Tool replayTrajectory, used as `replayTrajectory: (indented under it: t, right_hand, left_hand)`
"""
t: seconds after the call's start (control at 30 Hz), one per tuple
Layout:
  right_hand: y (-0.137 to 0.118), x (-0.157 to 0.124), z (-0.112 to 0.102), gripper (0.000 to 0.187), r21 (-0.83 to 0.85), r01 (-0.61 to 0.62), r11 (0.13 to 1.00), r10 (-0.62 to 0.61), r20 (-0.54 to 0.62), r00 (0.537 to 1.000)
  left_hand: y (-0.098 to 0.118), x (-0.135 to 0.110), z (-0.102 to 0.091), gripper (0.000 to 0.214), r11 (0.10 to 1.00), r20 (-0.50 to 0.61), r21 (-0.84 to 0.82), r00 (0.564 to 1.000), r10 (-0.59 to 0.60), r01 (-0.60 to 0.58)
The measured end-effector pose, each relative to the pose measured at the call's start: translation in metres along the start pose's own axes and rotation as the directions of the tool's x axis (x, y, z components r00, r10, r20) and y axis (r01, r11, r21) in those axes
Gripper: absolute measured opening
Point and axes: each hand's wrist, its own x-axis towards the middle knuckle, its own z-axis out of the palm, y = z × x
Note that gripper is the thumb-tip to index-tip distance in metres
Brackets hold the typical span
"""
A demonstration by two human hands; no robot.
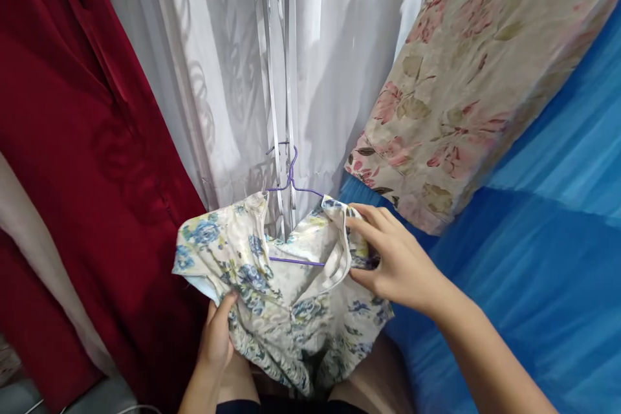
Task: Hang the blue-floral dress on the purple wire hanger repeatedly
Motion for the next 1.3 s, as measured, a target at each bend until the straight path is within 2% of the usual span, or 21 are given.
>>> replayTrajectory:
  t: [0.07, 0.1, 0.13, 0.17, 0.2, 0.23, 0.27, 0.3, 0.33, 0.37, 0.43, 0.53, 0.7, 0.87, 1.0, 1.13, 1.3]
  right_hand:
    - [-0.009, -0.026, 0.021, 0.059, 0.089, -0.014, 0.996, 0.026, -0.140, 0.990]
    - [-0.017, -0.040, 0.034, 0.053, 0.165, -0.059, 0.985, 0.095, -0.224, 0.970]
    - [-0.027, -0.053, 0.049, 0.045, 0.284, -0.102, 0.953, 0.191, -0.305, 0.933]
    - [-0.040, -0.066, 0.065, 0.033, 0.418, -0.162, 0.894, 0.303, -0.297, 0.905]
    - [-0.053, -0.077, 0.081, 0.022, 0.530, -0.261, 0.807, 0.399, -0.162, 0.903]
    - [-0.066, -0.085, 0.096, 0.017, 0.601, -0.402, 0.690, 0.442, 0.090, 0.893]
    - [-0.079, -0.091, 0.110, 0.019, 0.632, -0.512, 0.582, 0.430, 0.295, 0.853]
    - [-0.090, -0.094, 0.123, 0.023, 0.636, -0.584, 0.504, 0.395, 0.432, 0.811]
    - [-0.099, -0.094, 0.133, 0.027, 0.636, -0.626, 0.452, 0.369, 0.506, 0.780]
    - [-0.107, -0.092, 0.141, 0.030, 0.643, -0.639, 0.422, 0.362, 0.527, 0.769]
    - [-0.114, -0.084, 0.151, 0.036, 0.667, -0.625, 0.406, 0.394, 0.489, 0.778]
    - [-0.115, -0.074, 0.155, 0.042, 0.713, -0.596, 0.370, 0.428, 0.439, 0.790]
    - [-0.115, -0.078, 0.152, 0.037, 0.796, -0.560, 0.231, 0.406, 0.444, 0.799]
    - [-0.111, -0.084, 0.157, 0.042, 0.798, -0.589, 0.125, 0.455, 0.482, 0.749]
    - [-0.110, -0.081, 0.161, 0.039, 0.820, -0.567, 0.074, 0.509, 0.458, 0.729]
    - [-0.112, -0.083, 0.155, 0.045, 0.826, -0.562, 0.037, 0.568, 0.446, 0.692]
    - [-0.109, -0.094, 0.150, 0.044, 0.822, -0.567, -0.044, 0.586, 0.481, 0.652]
  left_hand:
    - [-0.010, -0.013, 0.002, 0.038, 0.983, -0.181, -0.174, 0.979, -0.089, 0.057]
    - [-0.014, -0.019, 0.003, 0.037, 0.962, -0.261, -0.263, 0.954, -0.149, 0.078]
    - [-0.018, -0.023, 0.004, 0.036, 0.946, -0.285, -0.304, 0.937, -0.200, 0.110]
    - [-0.021, -0.027, 0.005, 0.035, 0.938, -0.295, -0.319, 0.926, -0.235, 0.136]
    - [-0.024, -0.030, 0.005, 0.035, 0.936, -0.297, -0.316, 0.920, -0.254, 0.156]
    - [-0.026, -0.033, 0.004, 0.036, 0.939, -0.291, -0.299, 0.921, -0.259, 0.169]
    - [-0.028, -0.035, 0.002, 0.037, 0.945, -0.283, -0.277, 0.925, -0.255, 0.176]
    - [-0.028, -0.037, 0.001, 0.038, 0.949, -0.269, -0.259, 0.930, -0.251, 0.181]
    - [-0.028, -0.038, -0.001, 0.040, 0.951, -0.257, -0.252, 0.935, -0.245, 0.180]
    - [-0.028, -0.040, -0.002, 0.041, 0.950, -0.252, -0.255, 0.937, -0.244, 0.179]
    - [-0.026, -0.042, -0.004, 0.043, 0.946, -0.255, -0.275, 0.936, -0.243, 0.170]
    - [-0.022, -0.044, -0.006, 0.044, 0.948, -0.257, -0.273, 0.938, -0.233, 0.161]
    - [-0.013, -0.045, -0.006, 0.049, 0.972, -0.306, -0.177, 0.931, -0.201, 0.152]
    - [-0.006, -0.050, -0.001, 0.050, 0.983, -0.282, -0.130, 0.946, -0.163, 0.130]
    - [-0.018, -0.051, 0.000, 0.054, 0.976, -0.270, -0.158, 0.945, -0.186, 0.147]
    - [-0.030, -0.052, 0.000, 0.054, 0.976, -0.260, -0.148, 0.946, -0.192, 0.158]
    - [-0.030, -0.055, 0.006, 0.052, 0.982, -0.299, -0.114, 0.937, -0.181, 0.153]
